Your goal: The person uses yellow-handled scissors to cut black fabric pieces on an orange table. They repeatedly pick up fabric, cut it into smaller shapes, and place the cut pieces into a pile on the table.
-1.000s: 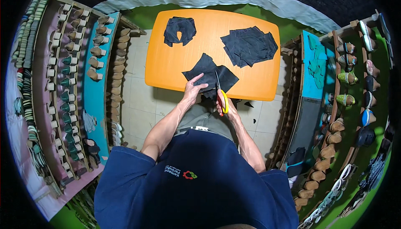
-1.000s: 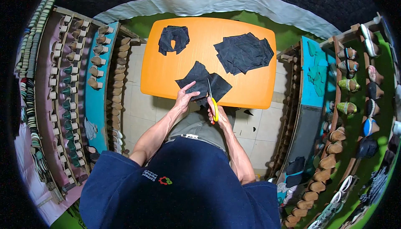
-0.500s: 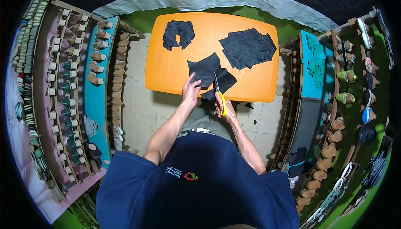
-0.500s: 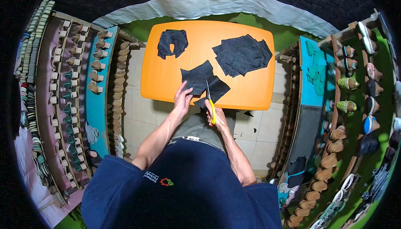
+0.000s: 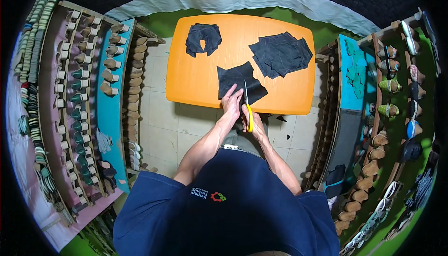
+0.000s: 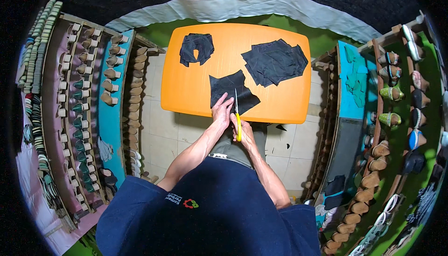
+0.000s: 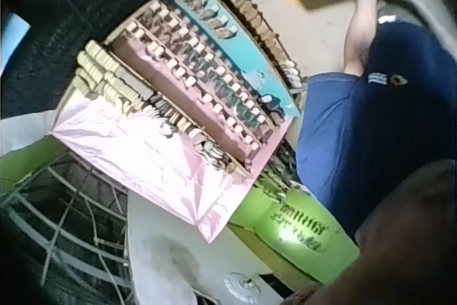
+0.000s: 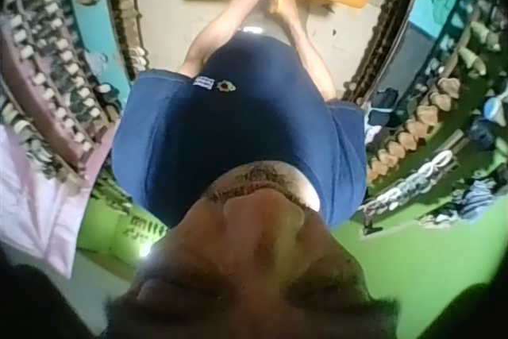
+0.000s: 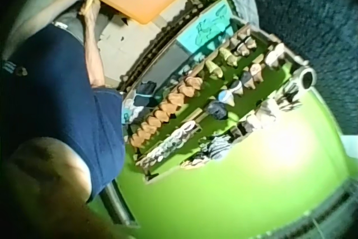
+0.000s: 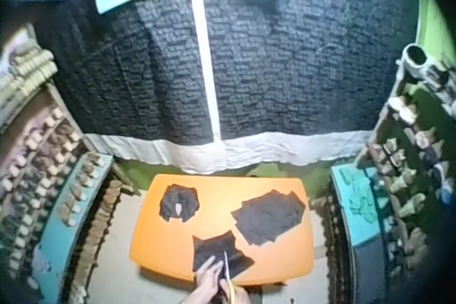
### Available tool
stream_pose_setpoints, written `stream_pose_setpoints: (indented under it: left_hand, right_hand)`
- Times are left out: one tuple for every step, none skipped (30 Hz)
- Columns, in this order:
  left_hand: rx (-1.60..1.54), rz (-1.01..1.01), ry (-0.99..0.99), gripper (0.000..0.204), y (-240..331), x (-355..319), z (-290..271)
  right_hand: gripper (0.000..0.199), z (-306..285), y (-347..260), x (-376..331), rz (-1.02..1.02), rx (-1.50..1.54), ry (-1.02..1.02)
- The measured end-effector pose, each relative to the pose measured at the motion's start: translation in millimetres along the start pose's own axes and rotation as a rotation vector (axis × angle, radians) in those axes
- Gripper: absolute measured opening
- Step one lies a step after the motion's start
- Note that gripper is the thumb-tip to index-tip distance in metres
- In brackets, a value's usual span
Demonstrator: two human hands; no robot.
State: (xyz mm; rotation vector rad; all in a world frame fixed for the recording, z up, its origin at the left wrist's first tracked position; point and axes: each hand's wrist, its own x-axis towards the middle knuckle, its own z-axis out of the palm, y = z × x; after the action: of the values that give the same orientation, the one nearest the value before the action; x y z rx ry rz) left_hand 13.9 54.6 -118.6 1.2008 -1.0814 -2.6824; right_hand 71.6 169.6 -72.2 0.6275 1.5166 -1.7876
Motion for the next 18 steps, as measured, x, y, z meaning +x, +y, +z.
stream_pose_setpoints:
  left_hand:
    - [0.009, -0.002, 0.001, 0.059, -0.8, -1.0, -0.6]
    - [0.018, -0.004, 0.002, 0.059, -1.5, -2.0, -1.4]
    - [0.027, -0.006, 0.003, 0.058, -2.3, -3.1, -2.2]
    - [0.04, -0.004, -0.008, 0.056, -4.5, -1.6, -4.5]
    - [0.036, -0.012, -0.017, 0.056, -5.4, 0.5, -7.5]
    - [0.032, -0.019, -0.027, 0.056, -6.3, 2.6, -10.5]
    - [0.027, -0.026, -0.036, 0.056, -4.9, 2.2, -10.6]
    - [0.049, -0.027, -0.032, 0.055, -3.7, 1.8, -10.5]
    - [0.072, -0.04, -0.045, 0.057, -1.0, 2.4, -11.2]
    - [0.093, -0.053, -0.057, 0.058, 1.1, 4.3, -14.1]
    - [0.114, -0.067, -0.069, 0.059, 3.8, 6.4, -17.3]
    - [0.146, -0.081, -0.1, 0.06, 7.5, 9.1, -21.1]
    - [0.172, -0.094, -0.129, 0.06, 11.3, 11.7, -24.2]
    - [0.197, -0.107, -0.158, 0.06, 15.1, 14.5, -27.1]
    - [0.223, -0.12, -0.187, 0.06, 18.2, 17.5, -29.3]
    - [0.243, -0.132, -0.21, 0.06, 22.9, 18.6, -29.3]
    - [0.265, -0.146, -0.228, 0.06, 27.4, 19.9, -29.0]
    - [0.287, -0.161, -0.245, 0.059, 31.7, 21.2, -28.4]
  right_hand:
    - [0.064, 0.0, -1.0, 1.5, 0.004, -0.009, -0.004]
    - [0.066, 0.0, -1.8, 2.8, 0.008, -0.018, -0.008]
    - [0.065, 0.2, -2.4, 4.0, 0.015, -0.004, -0.014]
    - [0.065, 0.0, -2.2, 6.6, 0.019, 0.01, -0.02]
    - [0.065, -0.1, -1.5, 8.4, 0.023, 0.024, -0.026]
    - [0.066, -0.2, 0.6, 10.7, 0.036, 0.006, -0.01]
    - [0.066, -1.0, 1.0, 10.9, 0.042, 0.019, -0.017]
    - [0.067, -1.7, 1.4, 11.0, 0.049, 0.033, -0.024]
    - [0.067, -2.0, 1.9, 11.2, 0.055, 0.046, -0.031]
    - [0.067, -2.1, -0.1, 8.6, 0.06, 0.036, -0.023]
    - [0.067, -2.5, -2.1, 5.8, 0.065, 0.026, -0.016]
    - [0.067, -2.9, -4.2, 3.0, 0.07, 0.017, -0.008]
    - [0.068, -3.4, -6.5, 0.0, 0.084, 0.006, -0.01]
    - [0.068, -4.3, -8.9, -2.9, 0.097, -0.005, -0.012]
    - [0.068, -5.6, -10.0, -4.5, 0.11, -0.015, -0.014]
    - [0.067, -6.9, -9.3, -4.9, 0.107, -0.019, -0.02]
    - [0.067, -8.6, -8.7, -5.5, 0.104, -0.022, -0.026]
    - [0.067, -10.1, -8.0, -5.9, 0.101, -0.026, -0.032]
